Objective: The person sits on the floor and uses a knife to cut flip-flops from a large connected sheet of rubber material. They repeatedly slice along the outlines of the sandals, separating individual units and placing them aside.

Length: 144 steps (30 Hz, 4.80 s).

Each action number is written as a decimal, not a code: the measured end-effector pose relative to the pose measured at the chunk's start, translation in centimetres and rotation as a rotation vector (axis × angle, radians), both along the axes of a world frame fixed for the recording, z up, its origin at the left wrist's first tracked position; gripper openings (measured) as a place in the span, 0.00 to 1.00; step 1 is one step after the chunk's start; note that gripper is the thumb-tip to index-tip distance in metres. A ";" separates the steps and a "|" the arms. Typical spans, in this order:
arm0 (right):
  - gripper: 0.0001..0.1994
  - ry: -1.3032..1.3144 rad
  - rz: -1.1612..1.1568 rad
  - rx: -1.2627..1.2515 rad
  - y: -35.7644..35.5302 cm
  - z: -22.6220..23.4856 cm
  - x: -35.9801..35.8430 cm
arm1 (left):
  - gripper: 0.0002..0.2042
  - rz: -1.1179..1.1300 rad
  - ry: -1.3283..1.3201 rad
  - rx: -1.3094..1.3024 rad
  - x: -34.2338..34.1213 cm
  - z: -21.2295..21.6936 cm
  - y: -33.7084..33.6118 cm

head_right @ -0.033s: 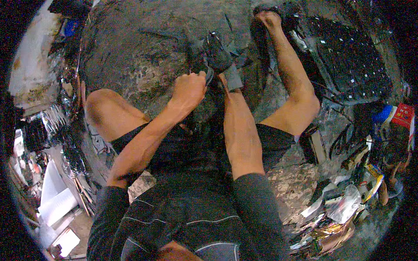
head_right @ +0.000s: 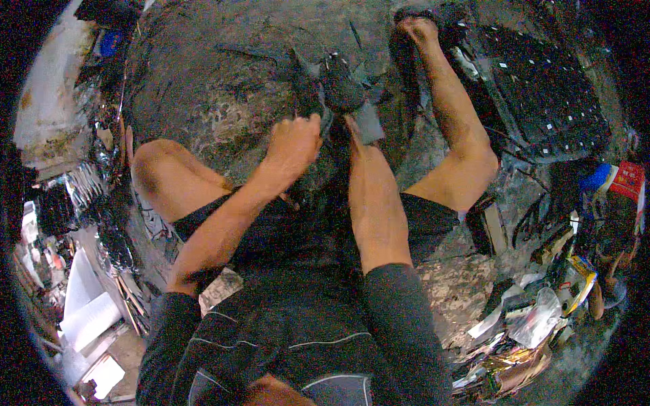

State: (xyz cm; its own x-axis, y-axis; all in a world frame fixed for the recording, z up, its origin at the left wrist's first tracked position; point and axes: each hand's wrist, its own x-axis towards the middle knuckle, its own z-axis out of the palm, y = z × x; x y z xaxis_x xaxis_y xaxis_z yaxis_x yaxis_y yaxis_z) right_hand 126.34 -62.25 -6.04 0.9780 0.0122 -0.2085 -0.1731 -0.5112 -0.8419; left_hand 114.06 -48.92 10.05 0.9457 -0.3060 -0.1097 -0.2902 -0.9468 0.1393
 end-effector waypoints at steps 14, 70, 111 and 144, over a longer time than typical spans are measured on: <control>0.30 0.076 0.085 0.206 1.9 0.3 2.2 | 0.22 0.236 -0.321 -0.480 -10.1 13.9 6.4; 0.16 -0.201 0.479 0.197 -5.4 31.0 -9.3 | 0.27 0.420 0.902 -1.810 -1.3 14.9 7.6; 0.11 -0.171 0.372 0.194 -1.7 17.1 -9.7 | 0.26 0.963 0.515 -1.916 -6.8 11.3 1.8; 0.08 0.181 0.285 0.190 -10.2 25.4 -36.3 | 0.12 1.002 0.598 -1.767 -8.2 16.1 6.2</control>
